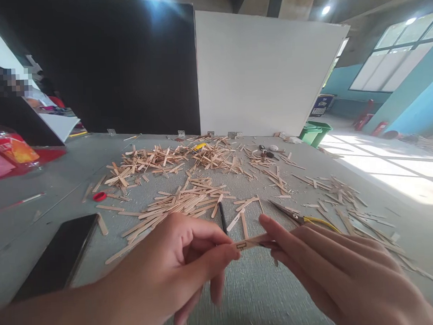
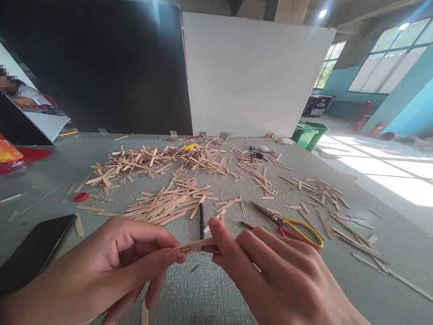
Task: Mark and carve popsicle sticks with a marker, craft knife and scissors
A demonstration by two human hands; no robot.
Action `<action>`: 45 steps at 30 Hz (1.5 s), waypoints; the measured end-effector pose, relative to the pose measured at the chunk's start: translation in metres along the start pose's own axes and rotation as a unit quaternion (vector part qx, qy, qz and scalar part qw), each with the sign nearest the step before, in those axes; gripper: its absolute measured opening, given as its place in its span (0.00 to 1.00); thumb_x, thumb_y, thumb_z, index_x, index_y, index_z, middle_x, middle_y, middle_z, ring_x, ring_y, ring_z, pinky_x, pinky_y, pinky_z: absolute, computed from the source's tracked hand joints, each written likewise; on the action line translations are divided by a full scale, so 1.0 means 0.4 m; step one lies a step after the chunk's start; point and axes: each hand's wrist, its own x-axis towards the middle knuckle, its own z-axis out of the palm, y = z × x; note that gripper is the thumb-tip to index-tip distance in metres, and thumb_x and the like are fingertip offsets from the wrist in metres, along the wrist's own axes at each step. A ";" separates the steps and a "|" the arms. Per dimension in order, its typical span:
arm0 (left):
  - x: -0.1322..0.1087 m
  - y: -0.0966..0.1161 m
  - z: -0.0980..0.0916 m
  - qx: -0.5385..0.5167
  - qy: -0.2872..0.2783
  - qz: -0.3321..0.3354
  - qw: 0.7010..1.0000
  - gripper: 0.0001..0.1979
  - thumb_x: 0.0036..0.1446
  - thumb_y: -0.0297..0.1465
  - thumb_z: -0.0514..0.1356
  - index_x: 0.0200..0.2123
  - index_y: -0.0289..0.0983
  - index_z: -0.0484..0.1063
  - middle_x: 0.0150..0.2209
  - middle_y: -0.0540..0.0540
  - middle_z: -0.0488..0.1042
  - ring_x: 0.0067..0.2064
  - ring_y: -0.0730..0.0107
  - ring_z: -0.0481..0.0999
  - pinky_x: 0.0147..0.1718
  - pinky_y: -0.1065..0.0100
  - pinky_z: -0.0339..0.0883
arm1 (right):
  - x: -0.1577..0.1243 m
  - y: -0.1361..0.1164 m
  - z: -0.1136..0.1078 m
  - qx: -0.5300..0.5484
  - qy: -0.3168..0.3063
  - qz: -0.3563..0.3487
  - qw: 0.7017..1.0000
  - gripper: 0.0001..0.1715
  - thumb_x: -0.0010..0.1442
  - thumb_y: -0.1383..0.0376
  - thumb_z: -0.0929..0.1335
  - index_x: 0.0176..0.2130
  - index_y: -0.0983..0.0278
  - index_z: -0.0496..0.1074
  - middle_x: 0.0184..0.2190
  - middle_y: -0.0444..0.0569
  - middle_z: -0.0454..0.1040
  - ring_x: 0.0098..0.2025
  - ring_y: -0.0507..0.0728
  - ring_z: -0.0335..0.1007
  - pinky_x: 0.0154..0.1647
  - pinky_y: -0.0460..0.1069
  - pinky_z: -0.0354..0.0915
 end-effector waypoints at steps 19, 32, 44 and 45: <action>0.008 -0.018 -0.003 0.033 0.010 0.004 0.999 0.22 0.67 0.51 0.59 0.38 0.39 0.79 0.25 0.52 0.74 0.15 0.82 0.60 0.13 0.79 0.53 | 0.016 0.000 -0.018 0.008 -0.014 -0.048 0.999 0.23 0.76 0.67 0.56 0.62 0.72 0.67 0.29 0.46 0.74 0.26 0.53 0.72 0.22 0.48 0.62; 0.076 -0.085 0.033 0.165 0.069 0.040 0.983 0.20 0.69 0.41 0.56 0.26 0.38 0.72 0.20 0.54 0.69 0.21 0.77 0.61 0.20 0.74 0.51 | 0.017 -0.044 0.011 -0.195 -0.022 -0.101 0.975 0.19 0.68 0.76 0.59 0.50 0.73 0.76 0.25 0.46 0.74 0.23 0.56 0.71 0.19 0.53 0.63; 0.080 -0.068 0.022 0.176 0.037 0.035 0.983 0.22 0.70 0.43 0.54 0.25 0.38 0.69 0.19 0.55 0.64 0.21 0.76 0.60 0.20 0.73 0.52 | 0.033 -0.014 0.043 -0.151 -0.026 -0.082 0.985 0.15 0.65 0.78 0.61 0.38 0.65 0.73 0.23 0.43 0.69 0.20 0.55 0.64 0.20 0.54 0.51; 0.082 -0.071 0.022 0.179 0.039 0.039 0.982 0.22 0.70 0.43 0.54 0.24 0.38 0.69 0.19 0.55 0.63 0.21 0.76 0.60 0.20 0.73 0.51 | 0.033 -0.021 0.045 -0.177 -0.010 -0.086 0.980 0.14 0.65 0.78 0.61 0.39 0.67 0.74 0.23 0.43 0.69 0.20 0.56 0.65 0.19 0.54 0.52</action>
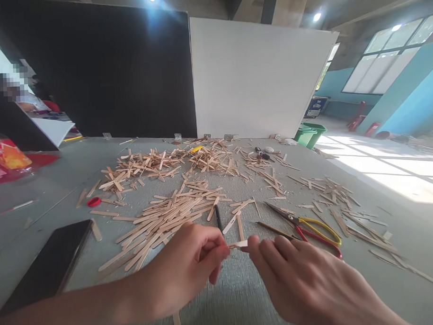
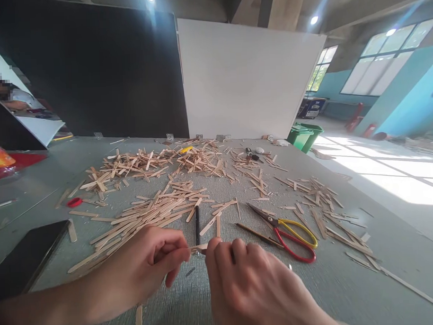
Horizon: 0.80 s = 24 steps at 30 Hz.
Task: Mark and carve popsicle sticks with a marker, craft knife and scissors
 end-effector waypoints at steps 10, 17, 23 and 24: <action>0.051 -0.024 0.005 0.005 0.007 0.023 1.000 0.20 0.70 0.40 0.53 0.27 0.37 0.70 0.21 0.53 0.70 0.22 0.74 0.64 0.24 0.71 0.55 | -0.006 -0.012 0.034 0.007 -0.048 0.049 0.998 0.22 0.54 0.82 0.62 0.43 0.68 0.75 0.25 0.43 0.75 0.20 0.55 0.71 0.18 0.54 0.57; 0.060 -0.048 0.008 0.089 0.056 0.061 0.993 0.23 0.70 0.41 0.52 0.24 0.37 0.69 0.19 0.53 0.67 0.22 0.73 0.63 0.23 0.70 0.50 | -0.017 -0.060 0.056 -0.051 -0.033 0.072 0.996 0.23 0.51 0.81 0.66 0.46 0.72 0.76 0.30 0.48 0.78 0.24 0.55 0.73 0.21 0.51 0.63; 0.100 -0.087 -0.012 0.139 0.117 0.105 0.978 0.20 0.66 0.34 0.52 0.20 0.38 0.63 0.19 0.53 0.60 0.22 0.74 0.57 0.23 0.68 0.46 | -0.020 -0.079 0.047 -0.091 -0.042 0.105 0.989 0.25 0.49 0.80 0.66 0.47 0.73 0.78 0.31 0.51 0.79 0.26 0.56 0.73 0.23 0.50 0.67; 0.111 -0.096 -0.022 0.130 0.119 0.089 0.980 0.20 0.65 0.34 0.52 0.19 0.38 0.62 0.19 0.53 0.60 0.22 0.74 0.58 0.23 0.68 0.45 | -0.022 -0.078 0.042 -0.092 -0.037 0.106 0.989 0.25 0.49 0.80 0.66 0.48 0.74 0.77 0.32 0.53 0.80 0.27 0.56 0.74 0.24 0.50 0.68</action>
